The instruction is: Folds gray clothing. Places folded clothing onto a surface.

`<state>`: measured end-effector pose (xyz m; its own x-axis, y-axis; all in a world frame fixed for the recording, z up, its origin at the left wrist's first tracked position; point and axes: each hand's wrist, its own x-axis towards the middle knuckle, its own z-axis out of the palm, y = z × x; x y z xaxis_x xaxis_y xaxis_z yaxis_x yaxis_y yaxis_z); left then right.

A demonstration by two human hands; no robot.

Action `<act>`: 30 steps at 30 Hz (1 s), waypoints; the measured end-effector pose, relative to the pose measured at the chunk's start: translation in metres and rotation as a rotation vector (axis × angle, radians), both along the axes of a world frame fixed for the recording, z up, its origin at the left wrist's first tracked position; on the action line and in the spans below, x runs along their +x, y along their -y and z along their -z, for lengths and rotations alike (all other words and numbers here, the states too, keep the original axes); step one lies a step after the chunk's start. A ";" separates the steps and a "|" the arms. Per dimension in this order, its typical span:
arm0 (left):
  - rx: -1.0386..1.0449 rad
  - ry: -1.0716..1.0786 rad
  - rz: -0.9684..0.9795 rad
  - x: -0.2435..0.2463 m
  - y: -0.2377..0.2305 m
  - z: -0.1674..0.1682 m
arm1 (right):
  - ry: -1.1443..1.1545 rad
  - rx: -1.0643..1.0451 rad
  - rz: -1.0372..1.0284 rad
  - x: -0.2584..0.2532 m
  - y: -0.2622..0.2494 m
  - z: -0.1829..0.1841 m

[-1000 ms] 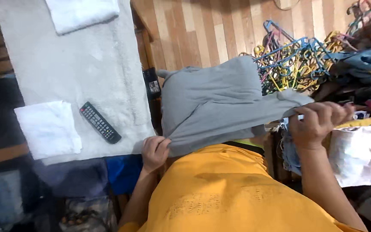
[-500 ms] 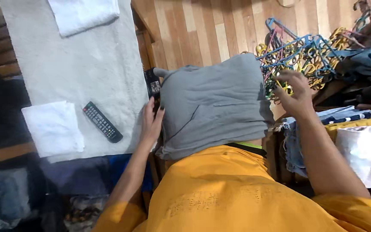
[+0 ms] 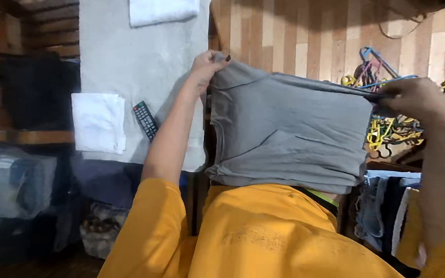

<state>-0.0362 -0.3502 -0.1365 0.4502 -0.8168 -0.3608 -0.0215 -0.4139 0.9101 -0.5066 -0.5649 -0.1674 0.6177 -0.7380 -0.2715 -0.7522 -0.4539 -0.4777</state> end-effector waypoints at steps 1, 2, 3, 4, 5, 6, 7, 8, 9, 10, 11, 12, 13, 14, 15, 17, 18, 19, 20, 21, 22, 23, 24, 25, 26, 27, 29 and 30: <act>-0.028 0.041 0.033 0.000 -0.006 -0.009 | 0.019 -0.123 0.020 -0.014 -0.015 -0.008; -0.052 0.073 0.075 -0.002 -0.015 -0.021 | 0.060 -0.226 0.055 -0.029 -0.031 -0.015; -0.077 0.096 0.110 -0.006 -0.027 -0.033 | 0.105 -0.306 0.105 -0.043 -0.050 -0.020; -0.089 0.114 0.137 -0.012 -0.043 -0.045 | 0.141 -0.368 0.160 -0.056 -0.071 -0.023; -0.080 0.135 0.163 -0.019 -0.063 -0.056 | 0.168 -0.410 0.218 -0.065 -0.096 -0.026; -0.054 0.155 0.186 -0.028 -0.086 -0.066 | 0.183 -0.423 0.272 -0.071 -0.122 -0.031; -0.018 0.162 0.210 -0.037 -0.110 -0.069 | 0.202 -0.433 0.306 -0.075 -0.145 -0.032; 0.019 0.155 0.237 -0.045 -0.134 -0.065 | 0.207 -0.434 0.327 -0.080 -0.164 -0.029; 0.061 0.138 0.268 -0.051 -0.157 -0.056 | 0.197 -0.432 0.337 -0.087 -0.179 -0.019; 0.098 0.114 0.314 -0.052 -0.177 -0.042 | 0.195 -0.420 0.346 -0.094 -0.189 -0.005; 0.122 0.088 0.339 -0.054 -0.192 -0.027 | 0.201 -0.419 0.367 -0.097 -0.196 0.008; 0.129 0.065 0.333 -0.054 -0.200 -0.016 | 0.219 -0.432 0.401 -0.096 -0.200 0.017; 0.123 0.043 0.319 -0.053 -0.204 -0.009 | 0.235 -0.467 0.435 -0.094 -0.201 0.022; 0.107 0.034 0.308 -0.051 -0.206 -0.008 | 0.246 -0.527 0.462 -0.091 -0.201 0.022; 0.089 0.043 0.306 -0.049 -0.206 -0.013 | 0.249 -0.591 0.482 -0.085 -0.201 0.017; 0.075 0.089 0.310 -0.047 -0.204 -0.029 | 0.239 -0.682 0.477 -0.079 -0.202 0.008; 0.089 0.108 0.314 -0.048 -0.205 -0.035 | 0.221 -0.678 0.449 -0.081 -0.204 0.007; 0.115 0.113 0.330 -0.049 -0.207 -0.036 | 0.190 -0.623 0.416 -0.084 -0.206 0.010; 0.143 0.110 0.361 -0.049 -0.213 -0.030 | 0.152 -0.517 0.388 -0.087 -0.209 0.014; 0.172 0.099 0.407 -0.047 -0.221 -0.018 | 0.120 -0.366 0.381 -0.088 -0.209 0.019; 0.203 0.077 0.446 -0.044 -0.228 -0.004 | 0.110 -0.203 0.416 -0.086 -0.207 0.024; 0.237 0.047 0.476 -0.041 -0.234 0.011 | 0.143 -0.073 0.488 -0.081 -0.204 0.030; 0.271 0.010 0.471 -0.038 -0.236 0.021 | 0.216 0.053 0.590 -0.074 -0.199 0.034; 0.293 -0.023 0.429 -0.038 -0.234 0.026 | 0.298 0.216 0.726 -0.065 -0.190 0.035; 0.312 -0.036 0.370 -0.039 -0.229 0.026 | 0.385 0.394 0.857 -0.056 -0.180 0.036; 0.333 -0.022 0.311 -0.041 -0.222 0.023 | 0.446 0.570 0.962 -0.047 -0.170 0.036; 0.360 0.019 0.253 -0.048 -0.209 0.017 | 0.519 0.786 1.070 -0.031 -0.149 0.036; 0.351 0.023 0.252 -0.053 -0.204 0.015 | 0.553 0.790 1.111 -0.027 -0.142 0.039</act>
